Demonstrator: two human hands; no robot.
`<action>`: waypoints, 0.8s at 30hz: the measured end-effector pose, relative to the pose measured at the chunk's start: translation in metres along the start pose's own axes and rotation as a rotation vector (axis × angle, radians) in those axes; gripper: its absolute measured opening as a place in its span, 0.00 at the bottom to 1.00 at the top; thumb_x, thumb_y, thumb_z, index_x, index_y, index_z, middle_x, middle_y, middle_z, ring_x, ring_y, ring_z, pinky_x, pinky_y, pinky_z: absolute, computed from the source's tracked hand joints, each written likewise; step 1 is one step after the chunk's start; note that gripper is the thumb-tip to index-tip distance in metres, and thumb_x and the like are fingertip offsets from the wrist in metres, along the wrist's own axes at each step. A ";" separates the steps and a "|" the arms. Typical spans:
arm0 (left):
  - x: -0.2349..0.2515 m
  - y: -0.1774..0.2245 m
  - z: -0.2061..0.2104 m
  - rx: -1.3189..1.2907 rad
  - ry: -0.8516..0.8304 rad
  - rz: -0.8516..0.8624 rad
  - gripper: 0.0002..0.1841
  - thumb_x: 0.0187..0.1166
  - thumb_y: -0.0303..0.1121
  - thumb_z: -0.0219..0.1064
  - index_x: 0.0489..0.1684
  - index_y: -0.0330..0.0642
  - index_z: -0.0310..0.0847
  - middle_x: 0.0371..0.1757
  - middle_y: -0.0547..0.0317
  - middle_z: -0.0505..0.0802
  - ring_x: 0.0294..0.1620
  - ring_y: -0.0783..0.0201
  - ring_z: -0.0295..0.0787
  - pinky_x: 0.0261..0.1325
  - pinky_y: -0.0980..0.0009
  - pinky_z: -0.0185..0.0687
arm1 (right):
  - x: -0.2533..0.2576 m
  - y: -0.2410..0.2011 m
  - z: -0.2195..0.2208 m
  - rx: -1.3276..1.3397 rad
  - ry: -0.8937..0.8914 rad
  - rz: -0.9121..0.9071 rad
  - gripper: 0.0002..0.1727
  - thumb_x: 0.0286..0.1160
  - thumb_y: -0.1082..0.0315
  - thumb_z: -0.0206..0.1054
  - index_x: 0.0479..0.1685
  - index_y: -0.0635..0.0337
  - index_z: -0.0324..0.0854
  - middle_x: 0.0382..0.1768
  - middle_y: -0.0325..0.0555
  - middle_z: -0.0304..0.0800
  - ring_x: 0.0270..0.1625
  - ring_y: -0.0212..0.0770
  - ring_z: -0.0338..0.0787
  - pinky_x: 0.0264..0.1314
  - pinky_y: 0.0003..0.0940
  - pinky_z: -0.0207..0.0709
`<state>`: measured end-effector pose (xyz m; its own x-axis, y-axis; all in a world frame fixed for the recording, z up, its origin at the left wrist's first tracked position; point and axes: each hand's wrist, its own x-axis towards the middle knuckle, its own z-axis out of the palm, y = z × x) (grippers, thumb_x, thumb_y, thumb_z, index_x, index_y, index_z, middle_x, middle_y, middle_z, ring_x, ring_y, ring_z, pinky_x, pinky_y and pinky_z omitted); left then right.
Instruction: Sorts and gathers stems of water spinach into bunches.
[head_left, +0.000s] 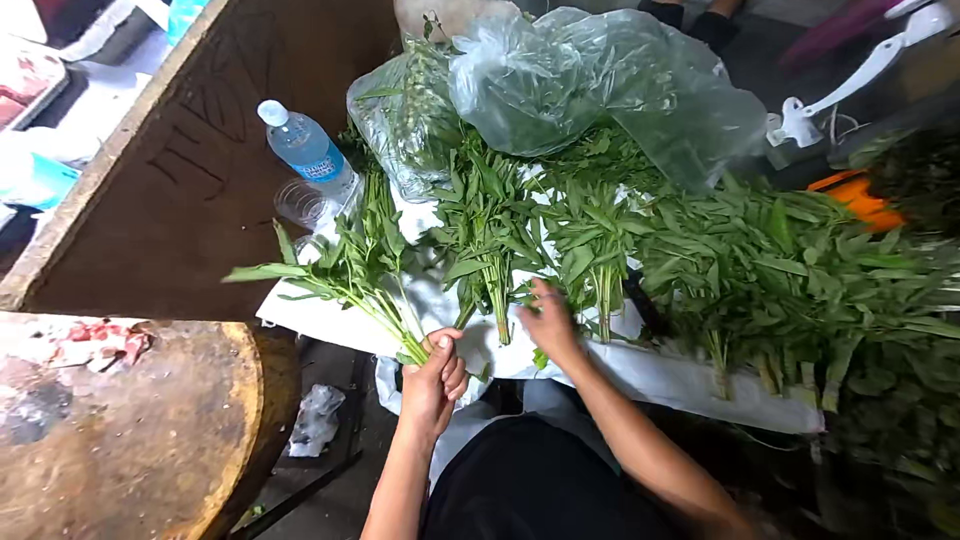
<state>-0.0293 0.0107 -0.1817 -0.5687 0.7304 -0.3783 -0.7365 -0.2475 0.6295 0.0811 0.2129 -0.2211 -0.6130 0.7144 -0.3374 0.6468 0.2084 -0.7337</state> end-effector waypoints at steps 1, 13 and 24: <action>0.000 0.001 0.001 0.046 0.039 -0.001 0.11 0.89 0.33 0.55 0.50 0.41 0.84 0.10 0.71 0.70 0.06 0.76 0.65 0.10 0.79 0.67 | 0.007 -0.014 0.019 -0.042 -0.075 0.022 0.46 0.72 0.58 0.75 0.91 0.60 0.57 0.78 0.65 0.73 0.72 0.58 0.83 0.74 0.53 0.79; 0.001 -0.022 -0.035 0.411 0.485 0.167 0.10 0.88 0.29 0.58 0.47 0.35 0.86 0.15 0.65 0.79 0.08 0.72 0.68 0.12 0.76 0.68 | -0.030 0.013 -0.095 0.638 0.117 -0.100 0.31 0.69 0.72 0.52 0.77 0.70 0.61 0.43 0.49 0.91 0.21 0.36 0.84 0.18 0.29 0.78; -0.008 0.003 -0.023 0.440 0.400 0.259 0.10 0.86 0.29 0.58 0.48 0.38 0.87 0.12 0.70 0.74 0.08 0.75 0.64 0.12 0.78 0.64 | -0.011 0.033 -0.059 -0.044 0.264 -0.012 0.34 0.76 0.75 0.57 0.86 0.70 0.63 0.77 0.68 0.74 0.75 0.57 0.79 0.76 0.52 0.74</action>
<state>-0.0356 -0.0104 -0.1925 -0.8626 0.3678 -0.3474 -0.3871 -0.0378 0.9213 0.1358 0.2517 -0.2066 -0.4850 0.8599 -0.1594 0.6631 0.2428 -0.7081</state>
